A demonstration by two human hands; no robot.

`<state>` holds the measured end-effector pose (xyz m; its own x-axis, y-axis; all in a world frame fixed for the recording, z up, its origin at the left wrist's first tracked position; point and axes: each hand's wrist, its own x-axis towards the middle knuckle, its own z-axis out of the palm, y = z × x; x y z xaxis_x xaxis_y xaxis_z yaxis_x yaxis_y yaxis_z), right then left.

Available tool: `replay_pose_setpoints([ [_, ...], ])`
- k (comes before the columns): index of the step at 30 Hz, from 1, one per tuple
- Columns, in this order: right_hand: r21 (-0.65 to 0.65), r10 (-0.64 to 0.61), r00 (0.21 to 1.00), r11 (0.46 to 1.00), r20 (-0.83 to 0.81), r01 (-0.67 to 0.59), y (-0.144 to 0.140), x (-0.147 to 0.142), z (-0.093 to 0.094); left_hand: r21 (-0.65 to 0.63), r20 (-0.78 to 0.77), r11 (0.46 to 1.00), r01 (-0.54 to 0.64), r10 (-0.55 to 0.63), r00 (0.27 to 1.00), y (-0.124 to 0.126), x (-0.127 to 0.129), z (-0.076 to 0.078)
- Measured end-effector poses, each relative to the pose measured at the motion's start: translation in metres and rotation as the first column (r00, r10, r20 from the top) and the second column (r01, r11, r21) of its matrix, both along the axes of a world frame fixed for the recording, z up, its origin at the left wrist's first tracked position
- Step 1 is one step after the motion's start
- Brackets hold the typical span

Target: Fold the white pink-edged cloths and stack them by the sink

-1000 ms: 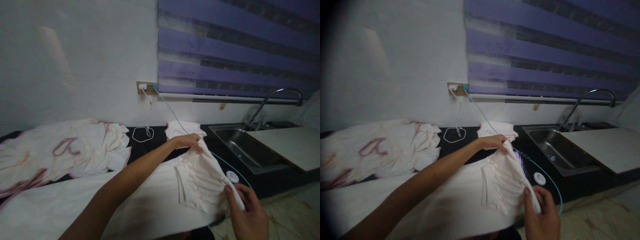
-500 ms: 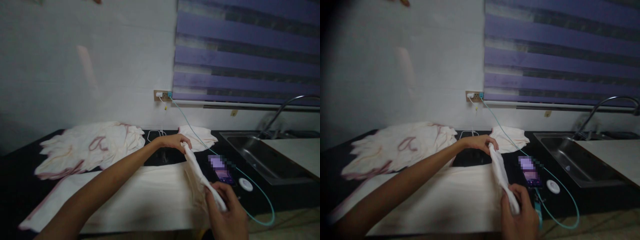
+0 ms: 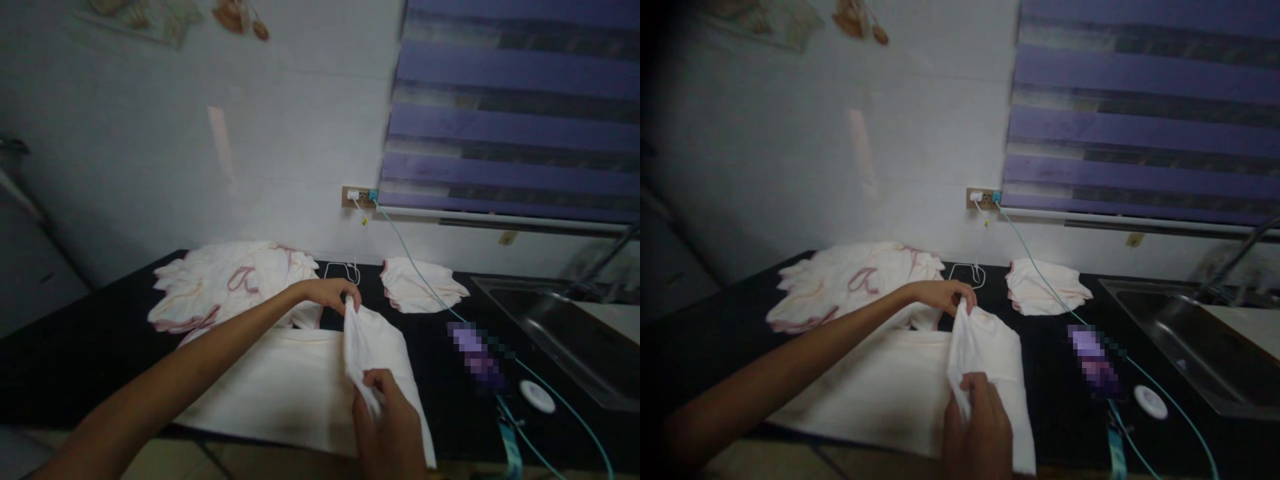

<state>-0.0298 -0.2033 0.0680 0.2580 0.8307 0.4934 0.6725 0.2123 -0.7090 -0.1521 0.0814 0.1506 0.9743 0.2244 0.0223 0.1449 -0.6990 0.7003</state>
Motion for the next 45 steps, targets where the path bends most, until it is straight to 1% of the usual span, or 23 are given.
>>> replay_pose_setpoints([
  [3, -0.005, 0.027, 0.993, 1.0, 0.118, -0.027, 0.009, -0.016, -0.022, -0.006, -0.067, 0.999, -0.049, 0.048, 0.997, 0.003, -0.018, -0.019],
  [5, -0.031, 0.048, 0.983, 0.999, 0.176, -0.043, 0.014, -0.024, -0.035, -0.003, -0.106, 0.996, -0.087, 0.086, 0.991, 0.003, -0.027, -0.032],
  [7, -0.064, 0.061, 0.976, 0.997, 0.208, -0.048, 0.017, -0.032, -0.046, 0.009, -0.142, 0.994, -0.113, 0.113, 0.983, 0.003, -0.035, -0.043],
  [9, -0.089, 0.069, 0.974, 0.995, 0.217, -0.051, 0.018, -0.039, -0.054, 0.028, -0.181, 0.99, -0.138, 0.141, 0.973, 0.001, -0.041, -0.051],
  [12, -0.103, 0.073, 0.975, 0.993, 0.212, -0.052, 0.017, -0.05, -0.061, 0.076, -0.208, 0.975, -0.208, 0.219, 0.953, -0.001, -0.045, -0.055],
  [14, -0.097, 0.103, 0.973, 0.992, 0.205, -0.084, 0.015, -0.053, -0.058, 0.121, -0.182, 0.95, -0.286, 0.305, 0.935, -0.006, -0.042, -0.053],
  [15, -0.083, 0.121, 0.973, 0.991, 0.196, -0.106, 0.015, -0.052, -0.054, 0.141, -0.161, 0.935, -0.325, 0.345, 0.925, -0.01, -0.037, -0.051],
  [17, -0.018, 0.117, 0.979, 0.993, 0.165, -0.116, 0.015, -0.043, -0.041, 0.176, -0.076, 0.903, -0.393, 0.41, 0.909, -0.024, -0.024, -0.048],
  [19, 0.075, 0.053, 0.989, 0.995, 0.136, -0.063, 0.019, -0.025, -0.025, 0.192, 0.06, 0.879, -0.437, 0.434, 0.899, -0.044, -0.005, -0.05],
  [21, 0.146, -0.052, 0.99, 0.989, 0.132, 0.032, 0.027, -0.002, -0.015, 0.198, 0.184, 0.878, -0.437, 0.404, 0.896, -0.066, 0.016, -0.061],
  [22, 0.156, -0.107, 0.985, 0.984, 0.139, 0.085, 0.031, 0.011, -0.013, 0.218, 0.205, 0.887, -0.408, 0.367, 0.907, -0.077, 0.027, -0.069],
  [23, 0.149, -0.161, 0.975, 0.979, 0.15, 0.139, 0.037, 0.022, -0.015, 0.26, 0.192, 0.894, -0.365, 0.322, 0.927, -0.086, 0.036, -0.079],
  [24, 0.118, -0.189, 0.966, 0.978, 0.177, 0.17, 0.042, 0.032, -0.02, 0.315, 0.165, 0.888, -0.334, 0.296, 0.941, -0.093, 0.045, -0.09],
  [25, 0.072, -0.198, 0.957, 0.98, 0.213, 0.187, 0.046, 0.04, -0.027, 0.378, 0.137, 0.867, -0.325, 0.295, 0.946, -0.099, 0.052, -0.101],
  [27, -0.039, -0.188, 0.934, 0.977, 0.303, 0.209, 0.052, 0.05, -0.045, 0.488, 0.101, 0.8, -0.35, 0.346, 0.933, -0.106, 0.061, -0.12],
  [29, -0.122, -0.172, 0.907, 0.964, 0.383, 0.235, 0.055, 0.054, -0.061, 0.549, 0.104, 0.74, -0.388, 0.4, 0.911, -0.107, 0.065, -0.13],
  [31, -0.159, -0.149, 0.889, 0.958, 0.434, 0.238, 0.056, 0.058, -0.068, 0.574, 0.103, 0.722, -0.387, 0.405, 0.908, -0.105, 0.066, -0.134],
  [34, -0.182, -0.117, 0.871, 0.957, 0.477, 0.228, 0.057, 0.072, -0.067, 0.578, 0.12, 0.704, -0.413, 0.428, 0.896, -0.102, 0.073, -0.133],
  [37, -0.218, -0.103, 0.854, 0.945, 0.511, 0.244, 0.06, 0.097, -0.066, 0.581, 0.145, 0.681, -0.446, 0.452, 0.88, -0.102, 0.09, -0.136],
  [39, -0.214, -0.1, 0.852, 0.947, 0.514, 0.241, 0.06, 0.115, -0.069, 0.585, 0.162, 0.671, -0.456, 0.454, 0.876, -0.102, 0.106, -0.138],
  [42, -0.158, -0.103, 0.868, 0.966, 0.485, 0.202, 0.057, 0.133, -0.075, 0.578, 0.167, 0.684, -0.444, 0.433, 0.885, -0.103, 0.126, -0.14],
  [45, -0.119, -0.123, 0.883, 0.973, 0.453, 0.197, 0.055, 0.139, -0.078, 0.56, 0.16, 0.712, -0.424, 0.409, 0.898, -0.101, 0.136, -0.138],
])
